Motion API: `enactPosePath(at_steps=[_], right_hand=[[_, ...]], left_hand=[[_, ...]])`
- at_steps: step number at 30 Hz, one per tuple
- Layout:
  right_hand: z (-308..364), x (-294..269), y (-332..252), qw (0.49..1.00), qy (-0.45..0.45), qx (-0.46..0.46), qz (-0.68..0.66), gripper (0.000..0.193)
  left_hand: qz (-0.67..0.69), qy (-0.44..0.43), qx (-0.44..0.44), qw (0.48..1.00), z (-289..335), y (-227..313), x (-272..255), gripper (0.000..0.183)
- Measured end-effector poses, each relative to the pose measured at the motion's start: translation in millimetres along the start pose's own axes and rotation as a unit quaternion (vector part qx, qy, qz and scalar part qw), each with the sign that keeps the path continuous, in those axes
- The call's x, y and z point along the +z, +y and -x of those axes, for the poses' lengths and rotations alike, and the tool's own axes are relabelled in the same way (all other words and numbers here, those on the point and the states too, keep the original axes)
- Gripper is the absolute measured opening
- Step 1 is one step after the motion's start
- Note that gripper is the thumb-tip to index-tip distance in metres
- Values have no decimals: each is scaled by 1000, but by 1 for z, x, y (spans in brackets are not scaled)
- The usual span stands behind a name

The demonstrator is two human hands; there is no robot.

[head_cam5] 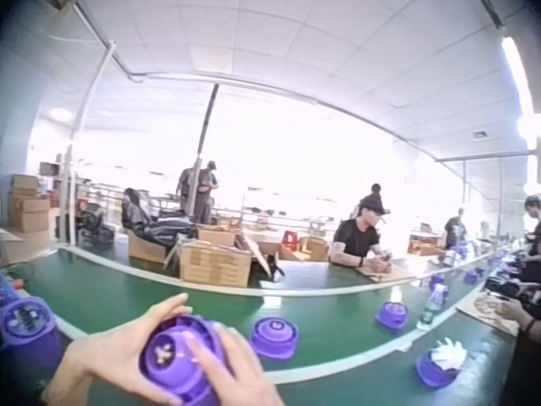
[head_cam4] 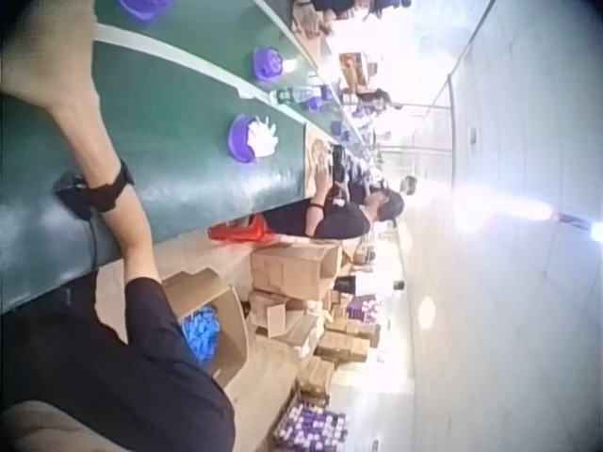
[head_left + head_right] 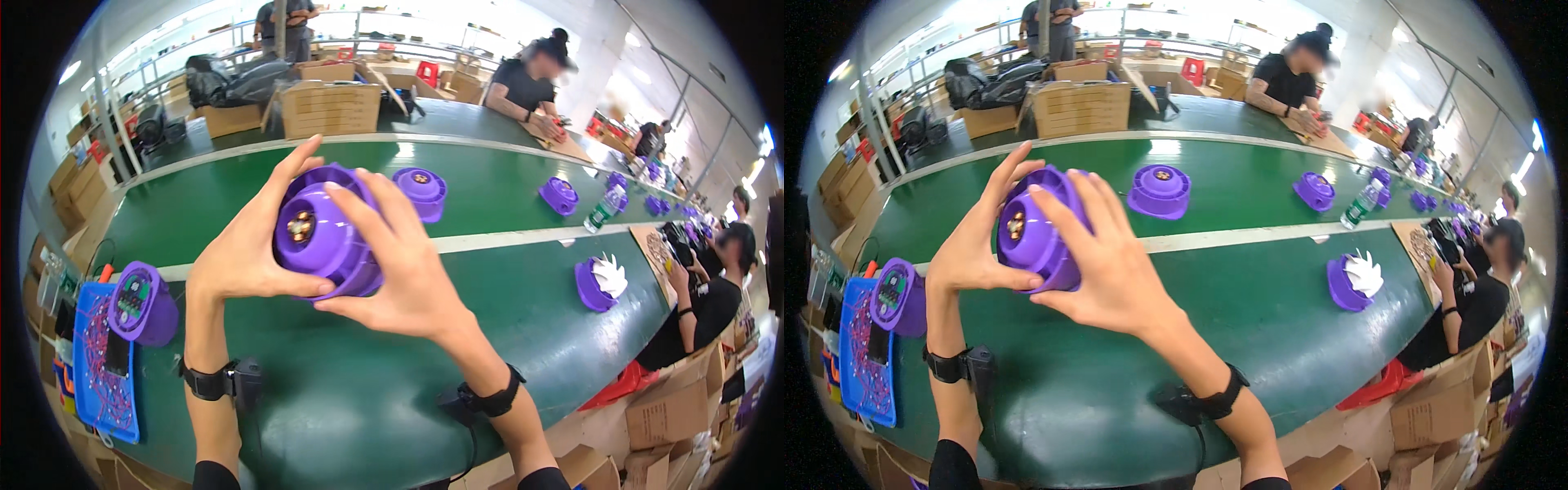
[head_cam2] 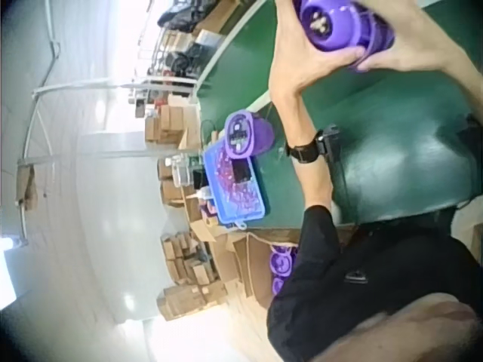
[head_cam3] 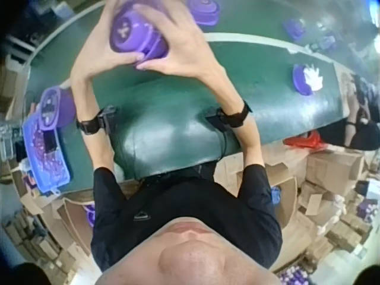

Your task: The person assembles purple fan units by taking purple housings from a cardboard box, inserting white fan blades, and placing the completed units on a green workbench. The person handles the components by hand, repeatedly picking up housings and blades to form finished assemblies.

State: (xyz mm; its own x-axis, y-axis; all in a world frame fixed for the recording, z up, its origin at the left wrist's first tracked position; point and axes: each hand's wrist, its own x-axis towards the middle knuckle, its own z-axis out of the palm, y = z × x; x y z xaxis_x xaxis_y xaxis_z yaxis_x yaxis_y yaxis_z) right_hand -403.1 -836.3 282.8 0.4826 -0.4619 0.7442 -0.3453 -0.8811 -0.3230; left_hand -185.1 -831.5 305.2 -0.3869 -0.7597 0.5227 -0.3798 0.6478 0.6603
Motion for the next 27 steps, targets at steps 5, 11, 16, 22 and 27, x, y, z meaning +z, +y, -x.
enactPosePath(at_steps=[5,11,16,22,27], right_hand=[[2,6,0,997,21,39,-58,104],[1,2,10,997,-12,27,-64,106],[0,10,13,998,-28,21,-61,105],[4,18,27,987,-77,64,-129,104],[7,15,30,996,-52,45,-62,82]], left_hand=[[127,-57,-25,990,3,-15,-9,138],[-15,-115,-11,993,1,-6,-9,135],[-40,-128,-31,990,6,-7,-12,134],[-63,-127,-54,988,6,-9,-9,127],[-31,-106,-72,991,-4,-29,-3,115]])
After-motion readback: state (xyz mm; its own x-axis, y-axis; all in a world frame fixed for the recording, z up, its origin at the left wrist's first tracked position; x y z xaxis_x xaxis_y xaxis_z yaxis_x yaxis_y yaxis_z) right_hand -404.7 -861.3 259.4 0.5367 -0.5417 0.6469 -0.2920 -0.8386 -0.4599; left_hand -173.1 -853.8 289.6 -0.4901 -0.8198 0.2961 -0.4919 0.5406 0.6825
